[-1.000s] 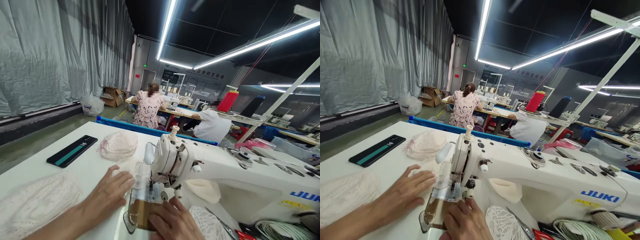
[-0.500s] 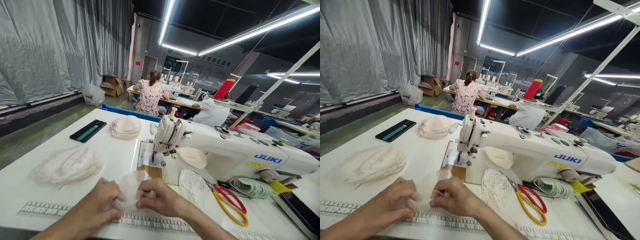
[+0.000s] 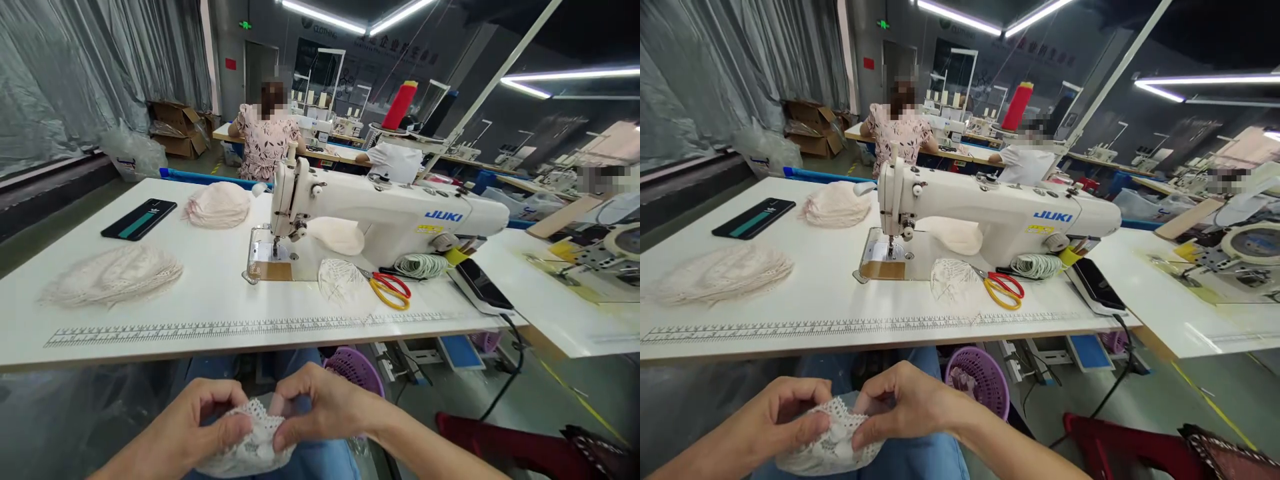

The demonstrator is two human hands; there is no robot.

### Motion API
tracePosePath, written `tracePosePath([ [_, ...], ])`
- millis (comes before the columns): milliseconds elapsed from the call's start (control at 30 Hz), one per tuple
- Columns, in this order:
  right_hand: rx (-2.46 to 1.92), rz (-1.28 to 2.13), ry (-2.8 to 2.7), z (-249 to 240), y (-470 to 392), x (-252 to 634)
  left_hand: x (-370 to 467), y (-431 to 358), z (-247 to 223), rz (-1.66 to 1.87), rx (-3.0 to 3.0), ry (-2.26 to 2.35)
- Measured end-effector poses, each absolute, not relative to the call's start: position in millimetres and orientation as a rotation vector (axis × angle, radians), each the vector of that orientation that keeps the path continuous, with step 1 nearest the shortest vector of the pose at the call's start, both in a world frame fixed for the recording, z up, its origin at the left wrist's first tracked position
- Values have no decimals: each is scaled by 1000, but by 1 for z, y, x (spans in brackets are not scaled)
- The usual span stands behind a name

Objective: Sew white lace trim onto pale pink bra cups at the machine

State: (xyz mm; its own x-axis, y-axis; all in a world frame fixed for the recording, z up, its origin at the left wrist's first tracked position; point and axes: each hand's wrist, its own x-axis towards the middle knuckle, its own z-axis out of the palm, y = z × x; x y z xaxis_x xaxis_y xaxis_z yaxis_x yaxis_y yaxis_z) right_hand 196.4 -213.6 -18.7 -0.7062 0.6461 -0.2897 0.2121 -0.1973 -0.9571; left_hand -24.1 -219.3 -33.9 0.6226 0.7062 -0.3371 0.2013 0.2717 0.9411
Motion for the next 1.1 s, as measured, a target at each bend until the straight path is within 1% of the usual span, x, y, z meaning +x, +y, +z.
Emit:
tracePosePath([
  [300, -1068, 1876, -1613, -35, -234, 198, -12, -239, -32, 342, 1372, 930],
  [433, -1061, 1794, -1675, -40, -239, 205, -5, -241, -31, 321, 1467, 1008],
  [700, -1086, 1599, -1823, -55, -244, 201, -6, -241, -44, 322, 1563, 1067],
  [967, -1107, 1618, -1918, -54, -238, 201, -8, -239, -47, 355, 1434, 1030],
  [1100, -1088, 1704, -1854, -54, -235, 201, -10, -235, -52, 412, 1266, 1040],
])
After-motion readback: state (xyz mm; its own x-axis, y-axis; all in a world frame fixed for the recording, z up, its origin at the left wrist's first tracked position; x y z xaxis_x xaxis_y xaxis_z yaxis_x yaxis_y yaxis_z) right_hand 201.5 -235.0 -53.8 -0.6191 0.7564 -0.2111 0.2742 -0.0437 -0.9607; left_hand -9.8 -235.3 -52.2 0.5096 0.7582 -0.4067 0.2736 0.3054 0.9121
